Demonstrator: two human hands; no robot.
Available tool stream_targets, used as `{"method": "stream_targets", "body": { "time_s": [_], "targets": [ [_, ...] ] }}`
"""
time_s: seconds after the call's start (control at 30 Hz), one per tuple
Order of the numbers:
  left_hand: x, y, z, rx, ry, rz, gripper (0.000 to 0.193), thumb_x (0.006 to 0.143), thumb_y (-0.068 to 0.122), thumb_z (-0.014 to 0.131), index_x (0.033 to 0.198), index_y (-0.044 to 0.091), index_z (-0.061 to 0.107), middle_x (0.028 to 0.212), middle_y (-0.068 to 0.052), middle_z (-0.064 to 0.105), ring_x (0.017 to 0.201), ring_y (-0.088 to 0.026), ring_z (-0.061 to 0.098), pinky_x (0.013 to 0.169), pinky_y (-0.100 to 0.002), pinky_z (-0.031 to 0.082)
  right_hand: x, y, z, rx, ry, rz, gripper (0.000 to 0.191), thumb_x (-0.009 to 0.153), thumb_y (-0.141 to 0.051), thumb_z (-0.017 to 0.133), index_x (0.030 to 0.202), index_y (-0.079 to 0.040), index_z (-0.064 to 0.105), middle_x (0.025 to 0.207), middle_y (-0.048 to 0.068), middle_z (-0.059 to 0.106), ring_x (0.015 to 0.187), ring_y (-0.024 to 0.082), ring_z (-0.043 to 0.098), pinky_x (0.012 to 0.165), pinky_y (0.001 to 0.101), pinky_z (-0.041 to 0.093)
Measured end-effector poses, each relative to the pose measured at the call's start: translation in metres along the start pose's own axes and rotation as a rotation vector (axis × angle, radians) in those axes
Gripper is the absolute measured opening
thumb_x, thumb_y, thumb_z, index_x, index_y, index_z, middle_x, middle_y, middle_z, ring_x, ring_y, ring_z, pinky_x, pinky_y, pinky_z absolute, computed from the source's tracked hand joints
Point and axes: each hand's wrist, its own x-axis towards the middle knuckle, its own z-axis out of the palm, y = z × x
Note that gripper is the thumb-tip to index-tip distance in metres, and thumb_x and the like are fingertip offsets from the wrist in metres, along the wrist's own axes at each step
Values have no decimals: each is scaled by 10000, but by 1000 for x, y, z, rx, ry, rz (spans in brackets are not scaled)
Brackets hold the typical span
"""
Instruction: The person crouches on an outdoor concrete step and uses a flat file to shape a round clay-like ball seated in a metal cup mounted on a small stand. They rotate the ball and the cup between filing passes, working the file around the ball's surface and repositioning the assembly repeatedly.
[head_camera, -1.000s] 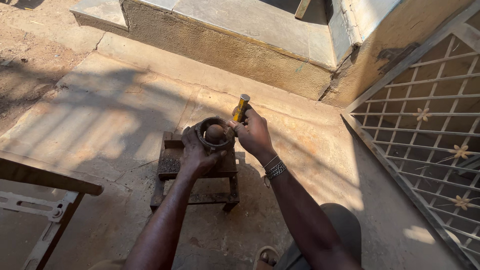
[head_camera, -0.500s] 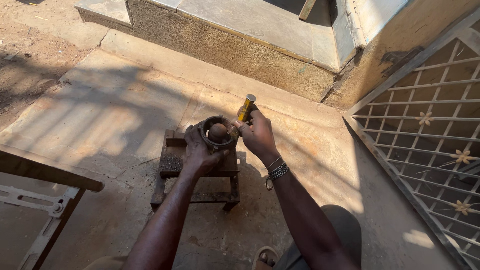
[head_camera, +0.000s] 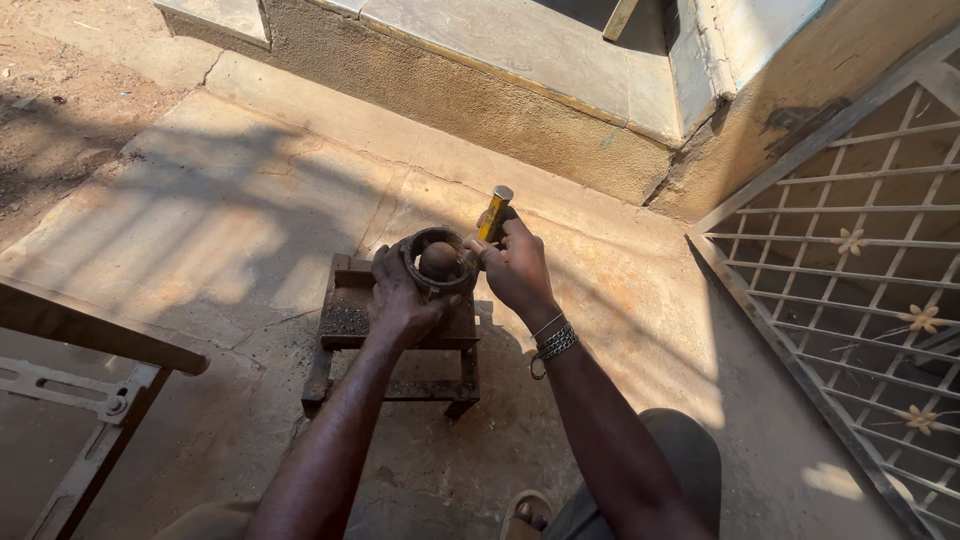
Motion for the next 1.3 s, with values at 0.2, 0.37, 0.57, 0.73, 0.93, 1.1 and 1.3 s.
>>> {"method": "stream_targets", "body": {
  "time_s": [0.2, 0.37, 0.57, 0.73, 0.93, 1.1, 1.3],
  "targets": [
    [-1, -1, -2, 7, -24, -41, 1333, 632, 513, 928, 1568, 174, 41, 1646, -195, 69, 1471, -487, 305, 1149, -705, 317, 3, 7, 6, 109, -25, -94, 252, 989, -52, 661, 1214, 24, 576, 1031, 136, 768, 987, 188, 750, 866, 335, 620],
    [0, 3, 1, 36, -32, -58, 1363, 631, 504, 937, 1561, 162, 0, 1650, -177, 37, 1465, -491, 296, 1137, -728, 297, 0, 11, 2, 233, -13, -115, 244, 986, -41, 640, 1209, 23, 568, 1068, 144, 765, 1046, 187, 751, 922, 346, 640],
    [1, 0, 0, 19, -6, 3, 1348, 646, 507, 935, 1572, 167, 16, 1638, -219, 37, 1460, -526, 278, 1141, -709, 313, -1, 8, 1, 212, -8, -40, 272, 975, -77, 654, 1207, 19, 549, 1045, 143, 740, 973, 192, 743, 846, 351, 645],
    [-2, 0, -1, -3, -5, 18, 1318, 644, 512, 923, 1572, 164, 53, 1629, -224, 82, 1472, -498, 318, 1159, -667, 342, 7, 18, 3, -126, -62, 16, 284, 983, -153, 691, 1141, 57, 582, 955, 178, 756, 896, 229, 768, 795, 376, 627],
    [0, 4, -1, 51, -8, -8, 1338, 630, 514, 928, 1566, 160, 39, 1624, -219, 77, 1460, -491, 322, 1154, -642, 356, 4, 19, -3, 31, -71, -178, 279, 1008, -147, 609, 1214, 41, 603, 1063, 153, 793, 1022, 235, 794, 904, 365, 636],
    [-3, 6, -2, 51, -7, -26, 1349, 621, 479, 947, 1565, 168, 36, 1620, -200, 82, 1464, -471, 315, 1160, -668, 326, 2, 10, -2, 288, -1, -125, 312, 1008, -134, 640, 1231, 46, 519, 1047, 158, 742, 1006, 226, 751, 886, 369, 638],
    [-4, 7, -1, 33, -27, -27, 1342, 635, 486, 931, 1576, 167, 29, 1632, -205, 81, 1459, -477, 322, 1154, -673, 340, -2, 9, -1, 126, -66, -138, 286, 999, -146, 668, 1206, 30, 579, 1021, 156, 775, 960, 220, 774, 877, 360, 639]
  ]
}}
